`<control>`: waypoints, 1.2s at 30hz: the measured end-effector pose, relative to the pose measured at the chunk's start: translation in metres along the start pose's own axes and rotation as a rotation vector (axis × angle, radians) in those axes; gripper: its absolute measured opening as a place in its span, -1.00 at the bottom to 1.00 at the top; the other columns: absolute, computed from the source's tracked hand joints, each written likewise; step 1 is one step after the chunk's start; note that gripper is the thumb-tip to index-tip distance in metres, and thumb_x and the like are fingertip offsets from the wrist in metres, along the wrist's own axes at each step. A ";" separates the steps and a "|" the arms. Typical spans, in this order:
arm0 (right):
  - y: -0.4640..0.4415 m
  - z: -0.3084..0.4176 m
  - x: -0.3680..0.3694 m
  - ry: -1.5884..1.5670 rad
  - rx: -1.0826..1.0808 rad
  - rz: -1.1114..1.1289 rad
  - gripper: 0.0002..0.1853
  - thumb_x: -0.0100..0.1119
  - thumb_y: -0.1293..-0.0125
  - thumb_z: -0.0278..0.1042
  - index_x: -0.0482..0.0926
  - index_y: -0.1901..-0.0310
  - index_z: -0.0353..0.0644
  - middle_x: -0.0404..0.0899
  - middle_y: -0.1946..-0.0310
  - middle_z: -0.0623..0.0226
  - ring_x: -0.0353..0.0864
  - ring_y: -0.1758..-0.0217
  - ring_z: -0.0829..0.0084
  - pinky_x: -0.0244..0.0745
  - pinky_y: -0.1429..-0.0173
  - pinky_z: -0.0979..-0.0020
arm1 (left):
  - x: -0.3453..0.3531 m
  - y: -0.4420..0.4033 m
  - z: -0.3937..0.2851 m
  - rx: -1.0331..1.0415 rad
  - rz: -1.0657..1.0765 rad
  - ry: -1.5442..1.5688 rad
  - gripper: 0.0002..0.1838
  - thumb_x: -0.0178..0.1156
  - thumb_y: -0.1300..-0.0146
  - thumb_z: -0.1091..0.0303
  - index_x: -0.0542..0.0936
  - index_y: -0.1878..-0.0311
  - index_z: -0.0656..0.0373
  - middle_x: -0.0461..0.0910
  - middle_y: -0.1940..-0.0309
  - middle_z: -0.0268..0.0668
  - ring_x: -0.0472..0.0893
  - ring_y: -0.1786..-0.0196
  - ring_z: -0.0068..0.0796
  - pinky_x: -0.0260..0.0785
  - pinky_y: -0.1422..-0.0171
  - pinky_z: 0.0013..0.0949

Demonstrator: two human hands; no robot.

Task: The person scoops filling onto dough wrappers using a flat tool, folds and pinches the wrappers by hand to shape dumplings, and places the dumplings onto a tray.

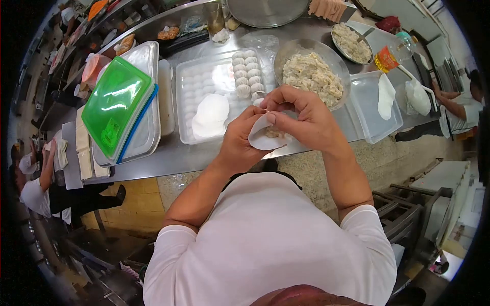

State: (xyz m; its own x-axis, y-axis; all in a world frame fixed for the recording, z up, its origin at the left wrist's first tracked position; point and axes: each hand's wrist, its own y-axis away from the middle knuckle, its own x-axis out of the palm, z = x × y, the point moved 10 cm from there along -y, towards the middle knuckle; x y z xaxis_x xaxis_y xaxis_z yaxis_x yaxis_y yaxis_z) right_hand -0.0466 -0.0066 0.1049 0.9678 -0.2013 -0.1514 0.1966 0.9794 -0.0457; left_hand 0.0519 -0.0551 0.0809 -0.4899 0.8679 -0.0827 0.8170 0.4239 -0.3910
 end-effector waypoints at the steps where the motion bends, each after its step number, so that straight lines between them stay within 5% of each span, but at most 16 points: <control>1: -0.002 -0.003 0.002 -0.045 0.025 -0.009 -0.86 0.26 -0.38 -0.46 0.57 0.12 -0.32 0.58 0.08 0.26 0.54 -0.03 0.53 0.45 -0.21 0.42 | -0.003 0.001 0.000 0.015 -0.010 0.020 -0.58 0.57 -0.03 0.46 0.68 0.01 0.20 0.59 0.09 -0.29 0.63 0.05 -0.40 0.50 -0.03 -0.36; 10: 0.011 0.035 0.010 0.242 -0.411 -0.275 -0.84 0.28 -0.10 -0.59 0.58 0.26 -0.24 0.59 0.07 0.13 0.59 -0.01 0.25 0.45 -0.17 0.32 | -0.026 0.016 0.034 -0.271 -0.094 0.348 -0.59 0.49 -0.14 0.59 0.64 -0.08 0.22 0.65 0.05 -0.42 0.63 0.00 -0.61 0.51 -0.13 -0.47; 14: 0.018 0.039 0.013 0.349 -0.398 -0.250 -0.89 0.27 -0.12 -0.61 0.58 0.32 -0.23 0.57 0.01 0.14 0.59 -0.01 0.28 0.44 -0.16 0.33 | -0.033 0.018 0.039 -0.305 -0.121 0.487 -0.56 0.47 -0.17 0.60 0.62 -0.13 0.31 0.70 0.04 -0.31 0.65 -0.01 -0.59 0.56 -0.11 -0.45; 17: 0.026 0.028 0.018 0.339 -0.371 -0.226 -0.79 0.29 -0.17 -0.63 0.58 0.16 -0.21 0.55 -0.04 0.19 0.57 -0.03 0.37 0.43 -0.18 0.36 | -0.037 0.019 0.040 -0.289 -0.162 0.693 -0.56 0.43 -0.16 0.68 0.61 -0.13 0.31 0.71 0.01 -0.22 0.68 -0.04 -0.47 0.62 -0.13 -0.37; 20: 0.034 0.007 0.008 -0.047 -0.383 -0.383 -0.59 0.34 -0.20 -0.64 0.51 -0.08 -0.22 0.53 -0.06 0.28 0.54 -0.07 0.48 0.41 -0.22 0.40 | -0.042 0.019 0.033 -0.264 -0.185 0.764 -0.54 0.42 -0.14 0.72 0.61 -0.13 0.31 0.70 -0.01 -0.20 0.69 -0.06 -0.41 0.64 -0.15 -0.34; 22: 0.029 -0.019 0.019 -0.448 -0.180 -0.312 -0.42 0.39 -0.19 -0.65 0.40 -0.24 -0.25 0.52 -0.04 0.33 0.51 -0.10 0.55 0.39 -0.26 0.42 | -0.042 0.017 0.028 -0.261 -0.191 0.780 -0.53 0.42 -0.12 0.73 0.61 -0.13 0.31 0.70 -0.01 -0.20 0.69 -0.06 -0.40 0.64 -0.16 -0.33; 32: 0.036 -0.017 0.031 -0.510 -0.291 -0.458 -0.56 0.35 -0.24 -0.72 0.49 -0.15 -0.32 0.57 0.04 0.36 0.55 0.06 0.62 0.44 -0.06 0.59 | -0.042 0.017 0.017 -0.220 -0.205 0.767 -0.52 0.45 -0.12 0.68 0.61 -0.14 0.31 0.70 -0.01 -0.21 0.69 -0.05 -0.39 0.59 -0.20 -0.31; 34: 0.044 -0.017 0.027 -0.153 -0.328 -0.491 -0.69 0.34 -0.26 -0.71 0.57 -0.03 -0.33 0.59 0.09 0.35 0.53 0.18 0.65 0.41 0.07 0.63 | -0.041 0.018 0.016 -0.220 -0.200 0.753 -0.52 0.46 -0.12 0.67 0.61 -0.14 0.31 0.70 -0.01 -0.24 0.69 -0.05 -0.40 0.58 -0.20 -0.33; 36: 0.044 -0.015 0.025 -0.140 -0.340 -0.524 -0.74 0.35 -0.27 -0.69 0.60 0.03 -0.33 0.59 0.13 0.34 0.52 0.21 0.67 0.39 0.12 0.63 | -0.044 0.020 0.014 -0.213 -0.203 0.590 -0.52 0.48 -0.12 0.63 0.59 -0.14 0.32 0.67 0.00 -0.31 0.67 -0.05 -0.45 0.58 -0.19 -0.39</control>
State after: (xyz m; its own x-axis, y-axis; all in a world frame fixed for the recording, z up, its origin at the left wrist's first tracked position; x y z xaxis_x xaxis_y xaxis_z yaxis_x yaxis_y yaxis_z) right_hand -0.0163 0.0312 0.0843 0.7726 -0.6261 0.1050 0.6106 0.6876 -0.3928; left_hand 0.0854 -0.0887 0.0637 -0.4414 0.7360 0.5133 0.7978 0.5837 -0.1509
